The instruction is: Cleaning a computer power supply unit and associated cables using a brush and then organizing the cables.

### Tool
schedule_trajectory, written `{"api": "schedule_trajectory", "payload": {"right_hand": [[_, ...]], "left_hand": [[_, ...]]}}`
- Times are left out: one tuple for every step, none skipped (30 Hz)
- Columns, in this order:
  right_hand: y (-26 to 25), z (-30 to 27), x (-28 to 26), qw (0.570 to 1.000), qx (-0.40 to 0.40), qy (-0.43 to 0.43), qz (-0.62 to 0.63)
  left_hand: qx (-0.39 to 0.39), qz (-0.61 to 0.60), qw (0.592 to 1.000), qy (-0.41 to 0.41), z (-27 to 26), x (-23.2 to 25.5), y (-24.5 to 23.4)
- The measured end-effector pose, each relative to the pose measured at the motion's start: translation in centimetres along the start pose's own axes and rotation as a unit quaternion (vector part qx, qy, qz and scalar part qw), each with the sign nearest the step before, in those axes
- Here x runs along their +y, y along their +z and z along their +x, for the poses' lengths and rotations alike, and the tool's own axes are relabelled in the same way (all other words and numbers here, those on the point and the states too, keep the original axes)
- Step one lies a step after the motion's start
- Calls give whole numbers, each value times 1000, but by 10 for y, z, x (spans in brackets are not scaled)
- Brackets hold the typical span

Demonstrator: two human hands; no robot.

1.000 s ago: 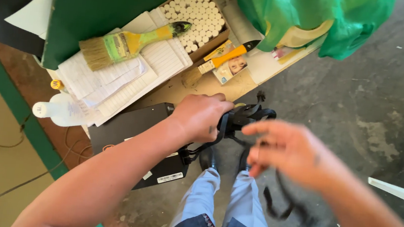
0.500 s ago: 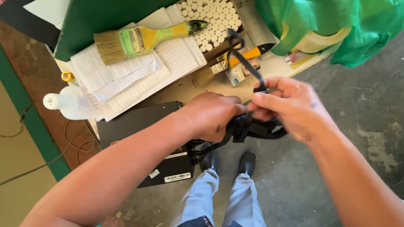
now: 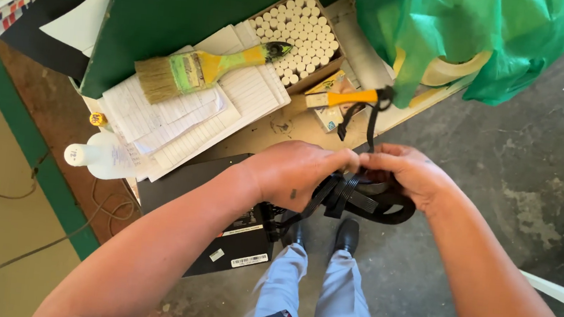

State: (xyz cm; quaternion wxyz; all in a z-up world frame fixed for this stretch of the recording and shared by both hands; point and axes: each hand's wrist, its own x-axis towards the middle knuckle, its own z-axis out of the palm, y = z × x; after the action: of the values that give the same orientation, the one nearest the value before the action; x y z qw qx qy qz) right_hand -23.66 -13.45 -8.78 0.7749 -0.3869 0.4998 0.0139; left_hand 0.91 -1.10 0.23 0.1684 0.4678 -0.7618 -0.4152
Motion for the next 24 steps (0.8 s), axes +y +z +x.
{"api": "schedule_trajectory", "payload": {"right_hand": [[-4, 4, 9, 1000, 1, 0, 2], [-9, 7, 17, 999, -17, 8, 27], [-16, 10, 23, 998, -33, 14, 49], [-7, -3, 7, 998, -30, 11, 50], [4, -14, -9, 995, -46, 3, 90], [15, -26, -25, 990, -62, -6, 130], [14, -27, -27, 989, -65, -7, 130], [13, -28, -29, 986, -63, -47, 145], [12, -29, -29, 981, -59, -85, 162], [4, -21, -23, 981, -60, -84, 163], [-5, -15, -16, 970, -72, -157, 169], [-13, -8, -9, 954, -83, -228, 174], [-14, -5, -12, 954, -82, -228, 175], [-14, -1, -16, 943, -75, -279, 165], [-14, 3, -20, 928, -70, -330, 155], [-10, -5, -28, 928, -70, -331, 156], [-7, -12, -36, 931, -35, -338, 133], [-4, -19, -44, 933, -1, -344, 110], [-14, -17, -35, 933, -2, -343, 111], [-25, -15, -27, 944, 50, -315, 84], [-36, -14, -19, 951, 103, -286, 56], [-43, -8, 2, 951, 103, -286, 56], [-49, -2, 22, 958, 166, -222, -78], [-56, 3, 43, 940, 223, -151, -210]], "left_hand": [[-2, 0, 1000, 1, -1, -3, 3], [12, -6, 1000, 27, -2, -5, 5], [28, -11, 998, 56, 1, -8, 7], [27, -10, 998, 61, 3, -7, 7], [23, 15, 997, 66, 3, -6, 6], [19, 40, 997, 71, 2, -6, 5], [19, 43, 997, 69, 2, -4, 4], [13, 63, 996, 63, 1, -3, 3], [5, 82, 995, 58, 1, -2, 4], [3, 82, 995, 57, 1, -1, 2], [-2, 89, 995, 52, 3, 0, 2], [-8, 96, 994, 47, 4, 1, 2], [-9, 95, 994, 47, 5, 1, 3], [-15, 99, 994, 40, 5, 1, 3], [-21, 104, 994, 32, 6, 2, 2], [-21, 105, 994, 32, 6, 2, 2], [-23, 108, 993, 31, 6, 3, 1], [-25, 110, 993, 29, 6, 3, 1], [-25, 110, 993, 27, 5, 3, 1], [-23, 99, 994, 33, 4, 2, 0], [-21, 88, 995, 40, 4, 0, 1], [-20, 87, 995, 41, 4, -1, 0], [-18, 68, 996, 46, 4, -2, 1], [-15, 49, 997, 51, 4, -3, 1]]}}
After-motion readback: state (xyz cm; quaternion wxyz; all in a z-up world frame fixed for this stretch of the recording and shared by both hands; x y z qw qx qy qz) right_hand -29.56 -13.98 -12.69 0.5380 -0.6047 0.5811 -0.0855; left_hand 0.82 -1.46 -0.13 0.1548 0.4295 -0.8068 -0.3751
